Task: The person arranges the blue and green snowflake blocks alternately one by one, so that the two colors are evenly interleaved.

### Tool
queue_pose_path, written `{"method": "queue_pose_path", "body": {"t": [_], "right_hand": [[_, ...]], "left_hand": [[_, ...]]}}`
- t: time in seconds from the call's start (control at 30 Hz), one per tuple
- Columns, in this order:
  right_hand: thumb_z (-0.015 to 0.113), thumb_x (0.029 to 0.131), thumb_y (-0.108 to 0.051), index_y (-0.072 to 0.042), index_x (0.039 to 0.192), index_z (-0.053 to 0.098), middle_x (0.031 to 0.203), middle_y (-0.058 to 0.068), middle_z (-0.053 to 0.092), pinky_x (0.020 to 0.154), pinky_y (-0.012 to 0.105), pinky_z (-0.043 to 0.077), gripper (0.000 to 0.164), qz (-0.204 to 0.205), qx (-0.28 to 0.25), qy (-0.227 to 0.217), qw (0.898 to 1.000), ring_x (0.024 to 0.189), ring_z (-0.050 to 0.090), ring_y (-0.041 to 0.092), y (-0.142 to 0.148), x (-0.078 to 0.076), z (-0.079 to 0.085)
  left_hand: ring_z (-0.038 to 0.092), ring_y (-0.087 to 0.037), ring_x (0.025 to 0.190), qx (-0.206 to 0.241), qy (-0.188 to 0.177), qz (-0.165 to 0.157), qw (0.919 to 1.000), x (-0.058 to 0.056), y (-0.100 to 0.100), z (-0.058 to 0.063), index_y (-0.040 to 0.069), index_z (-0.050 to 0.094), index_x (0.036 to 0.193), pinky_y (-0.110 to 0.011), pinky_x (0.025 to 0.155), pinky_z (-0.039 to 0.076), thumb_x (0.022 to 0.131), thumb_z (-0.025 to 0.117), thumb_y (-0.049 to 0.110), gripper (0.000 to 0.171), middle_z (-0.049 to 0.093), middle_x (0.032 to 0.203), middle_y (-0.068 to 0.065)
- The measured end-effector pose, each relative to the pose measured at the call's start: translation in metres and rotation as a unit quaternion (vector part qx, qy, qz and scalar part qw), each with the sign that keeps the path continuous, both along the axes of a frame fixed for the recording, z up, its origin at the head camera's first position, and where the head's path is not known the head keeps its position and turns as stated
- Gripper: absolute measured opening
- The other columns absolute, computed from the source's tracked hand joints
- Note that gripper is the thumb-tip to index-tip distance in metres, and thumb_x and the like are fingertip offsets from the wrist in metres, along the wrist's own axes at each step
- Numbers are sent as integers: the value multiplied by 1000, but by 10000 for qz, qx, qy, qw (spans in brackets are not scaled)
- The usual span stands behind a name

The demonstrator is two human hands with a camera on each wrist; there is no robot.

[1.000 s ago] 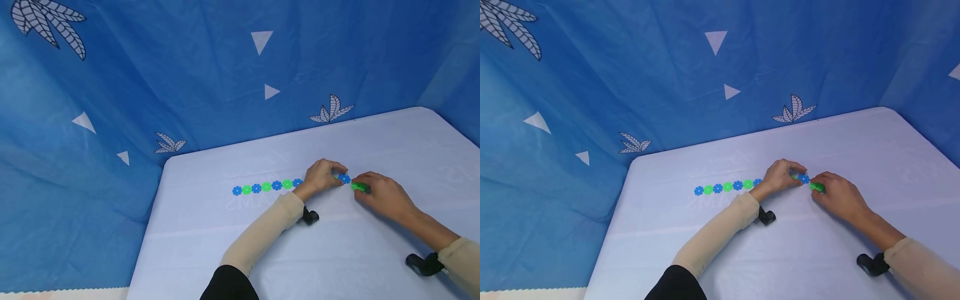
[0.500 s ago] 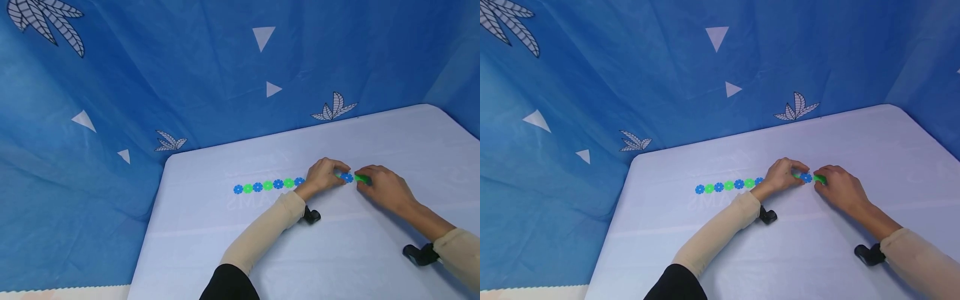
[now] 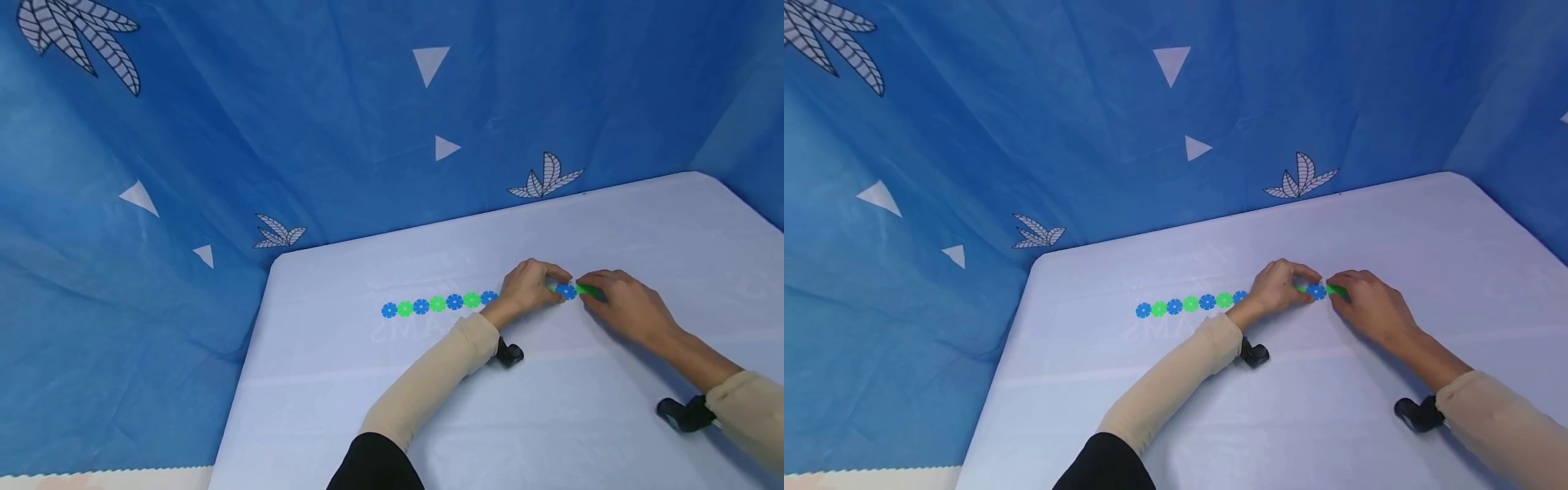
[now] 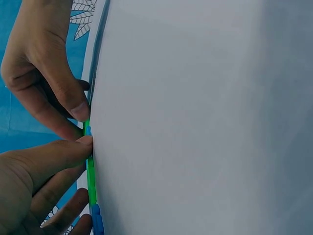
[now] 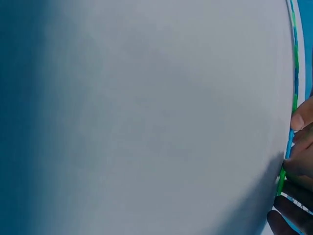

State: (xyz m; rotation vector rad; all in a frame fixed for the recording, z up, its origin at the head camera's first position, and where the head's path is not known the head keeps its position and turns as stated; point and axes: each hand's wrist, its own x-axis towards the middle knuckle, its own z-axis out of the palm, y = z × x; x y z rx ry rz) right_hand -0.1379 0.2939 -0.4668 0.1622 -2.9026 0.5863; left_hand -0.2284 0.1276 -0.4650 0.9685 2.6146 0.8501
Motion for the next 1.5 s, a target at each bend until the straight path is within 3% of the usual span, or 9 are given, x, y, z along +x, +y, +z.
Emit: {"method": "queue_pose_path", "body": {"t": [0.73, 0.93, 1.13, 1.23, 1.4, 1.5], "right_hand": [[74, 83, -11, 5, 119, 65, 122, 29, 60, 83, 66, 46, 40, 6, 18, -112, 9999, 116, 51, 51, -1, -6, -3], [69, 88, -16, 7, 122, 62, 125, 30, 57, 87, 68, 43, 41, 1, -159, -257, 9995, 118, 49, 52, -2, -9, -3], [59, 97, -25, 8, 128, 56, 132, 33, 49, 94, 71, 35, 45, -272, -254, -385, 9986, 121, 42, 54, 11, -15, -2], [54, 99, -27, 9, 129, 53, 133, 35, 46, 95, 71, 33, 47, -402, -315, -362, 9980, 121, 41, 55, 22, -15, -6], [50, 101, -32, 13, 132, 48, 134, 38, 42, 96, 72, 30, 54, -507, -341, -515, 9968, 123, 37, 56, 40, -16, -13], [49, 101, -33, 15, 134, 44, 134, 40, 39, 97, 73, 29, 58, -619, -335, -654, 9954, 125, 34, 57, 50, -15, -17]], "left_hand": [[53, 10, 108, -15, -12, 43, 10000, -2, -3, -4, 29, 74, 116, -6, 85, 36, 80, 84, 24, 37, 70, 108, 22], [52, 9, 112, -123, 75, 57, 9999, -1, -13, -1, 30, 70, 124, -7, 86, 38, 83, 80, 32, 42, 66, 118, 22], [52, 0, 122, -158, 322, 138, 9993, -11, -44, 15, 25, 65, 132, -16, 90, 45, 91, 70, 39, 44, 63, 129, 14], [51, -6, 126, -411, 496, 248, 9976, -20, -66, 18, 23, 62, 136, -23, 93, 48, 93, 66, 41, 47, 60, 135, 9], [52, -12, 127, -984, 968, 507, 9891, -36, -109, 15, 19, 57, 140, -29, 97, 48, 93, 62, 51, 57, 58, 138, 3], [49, -16, 131, -1217, 1153, 726, 9832, -44, -141, 11, 16, 53, 143, -31, 105, 42, 94, 57, 57, 64, 54, 142, 0]]}}
